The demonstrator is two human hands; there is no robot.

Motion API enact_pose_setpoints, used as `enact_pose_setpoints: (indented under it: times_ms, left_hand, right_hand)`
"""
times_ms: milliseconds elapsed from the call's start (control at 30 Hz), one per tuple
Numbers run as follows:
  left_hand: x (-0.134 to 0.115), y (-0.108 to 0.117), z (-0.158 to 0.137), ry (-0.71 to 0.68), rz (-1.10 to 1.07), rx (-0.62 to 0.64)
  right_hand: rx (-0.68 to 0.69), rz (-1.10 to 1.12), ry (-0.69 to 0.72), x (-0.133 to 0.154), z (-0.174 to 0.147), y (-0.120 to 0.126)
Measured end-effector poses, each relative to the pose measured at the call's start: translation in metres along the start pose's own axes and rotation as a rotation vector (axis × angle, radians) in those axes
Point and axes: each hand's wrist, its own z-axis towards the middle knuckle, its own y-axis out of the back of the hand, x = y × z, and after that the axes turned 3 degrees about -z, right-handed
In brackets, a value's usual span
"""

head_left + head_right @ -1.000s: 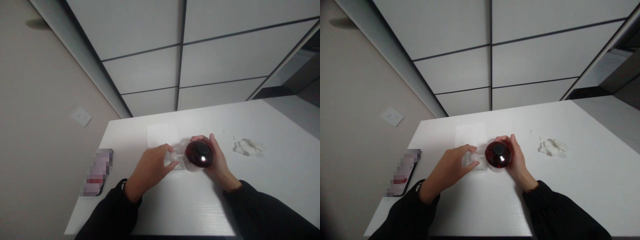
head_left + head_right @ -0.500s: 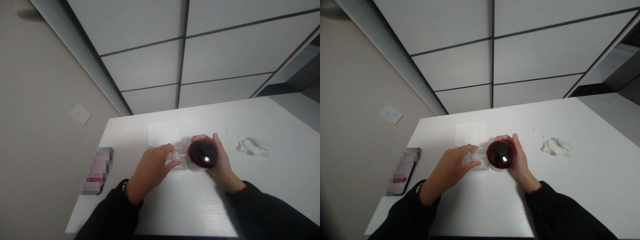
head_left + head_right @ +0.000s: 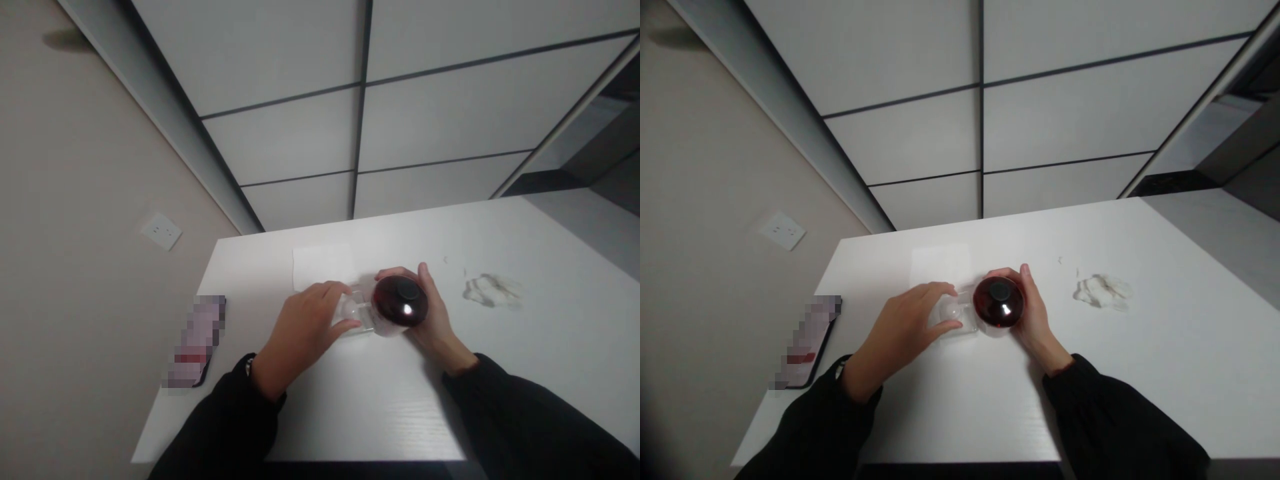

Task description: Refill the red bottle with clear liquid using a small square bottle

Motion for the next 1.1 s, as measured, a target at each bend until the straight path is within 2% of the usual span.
enact_pose_setpoints:
  times_ms: [100,200,300,400,467,700,800,900,1000,1100]
  left_hand:
    - [-0.001,0.008,-0.007,-0.068,0.054,-0.060]
    - [0.005,0.011,-0.020,-0.090,0.089,-0.017]
    - [0.012,0.005,-0.030,-0.080,0.095,0.019]
    - [0.014,-0.003,-0.030,-0.047,0.103,-0.027]
    - [0.013,-0.008,-0.027,-0.027,0.121,-0.035]
    - [0.014,-0.014,-0.025,-0.014,0.169,-0.018]
    - [0.012,-0.015,-0.029,-0.027,0.143,-0.046]
    - [0.013,-0.013,-0.035,-0.061,0.113,-0.106]
    - [0.025,-0.011,-0.049,-0.121,0.000,-0.228]
    - [0.049,-0.021,-0.067,-0.102,-0.255,-0.309]
  right_hand:
    - [0.054,-0.039,-0.006,0.005,0.001,0.000]
    - [0.181,-0.078,-0.044,0.007,0.003,0.002]
    - [0.274,-0.063,-0.152,0.004,0.007,0.007]
    - [0.262,-0.039,-0.253,-0.003,0.011,0.012]
    - [0.223,-0.045,-0.274,-0.008,0.012,0.015]
    - [0.206,-0.120,-0.207,-0.014,0.006,0.015]
    - [0.193,-0.160,-0.129,-0.014,0.004,0.009]
    - [0.125,-0.205,0.014,-0.011,0.006,0.009]
    - [-0.056,-0.247,0.268,-0.004,0.001,0.020]
    - [-0.312,-0.293,0.595,-0.001,-0.028,0.035]
